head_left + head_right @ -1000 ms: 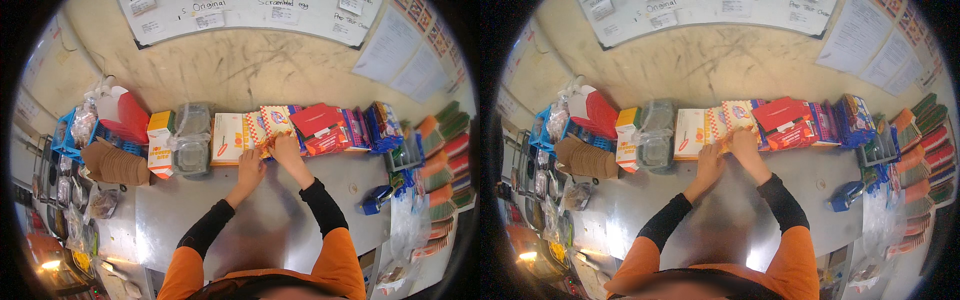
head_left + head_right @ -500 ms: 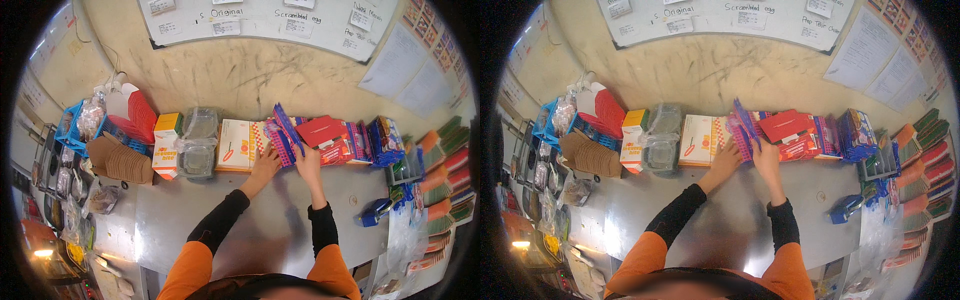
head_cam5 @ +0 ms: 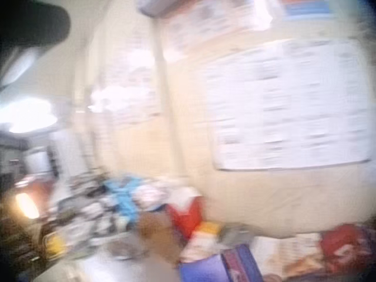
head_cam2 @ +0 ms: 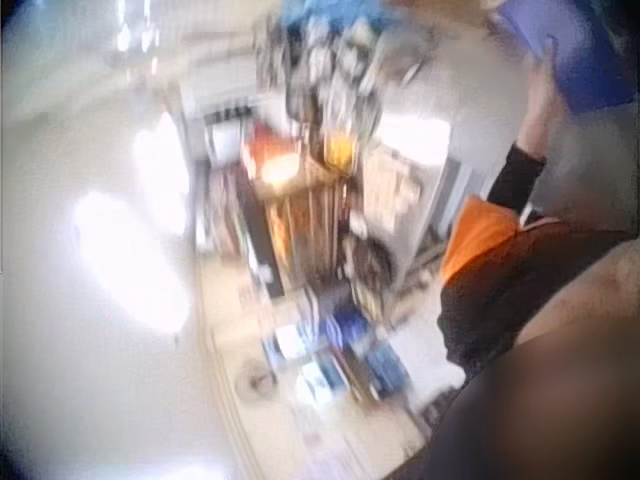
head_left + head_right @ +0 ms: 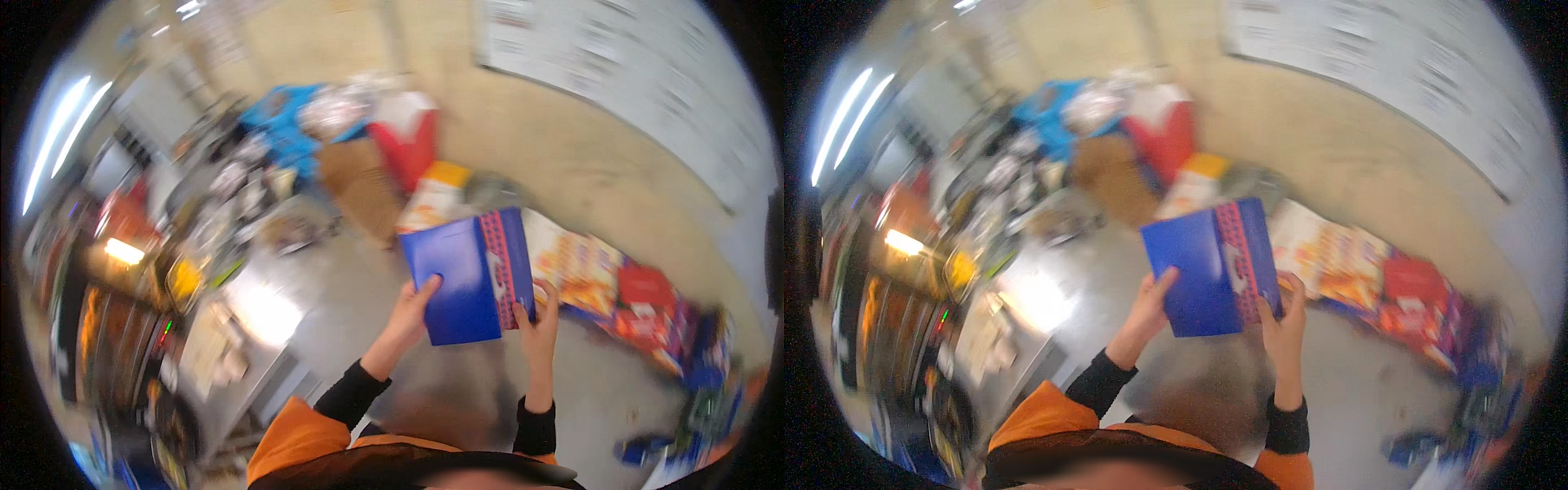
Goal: The person assembles food orders by placing fried chicken and scrambled eggs into plastic bags and then into takeaway boxes. They handle multiple items, seal the bags, and place the completed orders into a plastic bag for delivery.
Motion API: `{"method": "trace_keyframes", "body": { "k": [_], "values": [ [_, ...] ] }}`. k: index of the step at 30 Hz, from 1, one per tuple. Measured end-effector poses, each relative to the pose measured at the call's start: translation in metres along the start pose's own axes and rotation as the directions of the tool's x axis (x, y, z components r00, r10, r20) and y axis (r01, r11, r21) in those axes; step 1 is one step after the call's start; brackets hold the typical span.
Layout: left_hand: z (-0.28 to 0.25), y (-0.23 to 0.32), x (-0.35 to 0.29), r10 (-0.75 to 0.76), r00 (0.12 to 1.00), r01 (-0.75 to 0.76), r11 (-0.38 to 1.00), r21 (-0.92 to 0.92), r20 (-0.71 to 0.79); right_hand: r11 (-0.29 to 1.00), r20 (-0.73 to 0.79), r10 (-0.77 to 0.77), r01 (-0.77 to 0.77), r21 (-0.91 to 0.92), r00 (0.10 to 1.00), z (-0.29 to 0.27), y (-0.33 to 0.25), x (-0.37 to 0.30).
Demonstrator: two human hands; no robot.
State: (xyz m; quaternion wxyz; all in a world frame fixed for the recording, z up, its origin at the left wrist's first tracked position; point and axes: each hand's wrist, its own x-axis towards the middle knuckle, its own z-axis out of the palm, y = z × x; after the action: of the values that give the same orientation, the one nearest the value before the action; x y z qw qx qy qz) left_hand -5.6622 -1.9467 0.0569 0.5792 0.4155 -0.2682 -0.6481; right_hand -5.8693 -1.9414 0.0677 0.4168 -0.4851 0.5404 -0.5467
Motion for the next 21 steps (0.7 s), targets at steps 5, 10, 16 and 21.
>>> {"method": "trace_keyframes", "body": {
  "k": [5,10,16,21],
  "values": [
    [-0.098,0.005,-0.138,0.280,0.830,-0.162,0.949,0.271,-0.482,0.706,0.337,-0.494,0.596,-0.381,0.801,0.116,0.022,-0.108],
    [-0.191,-0.009,-0.268,0.342,0.548,-0.155,0.938,0.308,-0.763,0.972,0.835,0.234,-0.154,-0.180,0.498,0.214,0.044,-0.208],
    [-0.275,-0.017,-0.388,0.098,0.488,-0.441,0.885,-0.148,-0.867,0.993,0.971,0.074,-0.073,-0.093,-0.228,0.328,0.028,-0.321],
    [-0.371,0.014,-0.491,0.049,0.607,-0.604,0.677,-0.420,-0.793,0.909,0.779,-0.043,0.299,0.290,-0.625,0.438,-0.009,-0.385]
  ]
}}
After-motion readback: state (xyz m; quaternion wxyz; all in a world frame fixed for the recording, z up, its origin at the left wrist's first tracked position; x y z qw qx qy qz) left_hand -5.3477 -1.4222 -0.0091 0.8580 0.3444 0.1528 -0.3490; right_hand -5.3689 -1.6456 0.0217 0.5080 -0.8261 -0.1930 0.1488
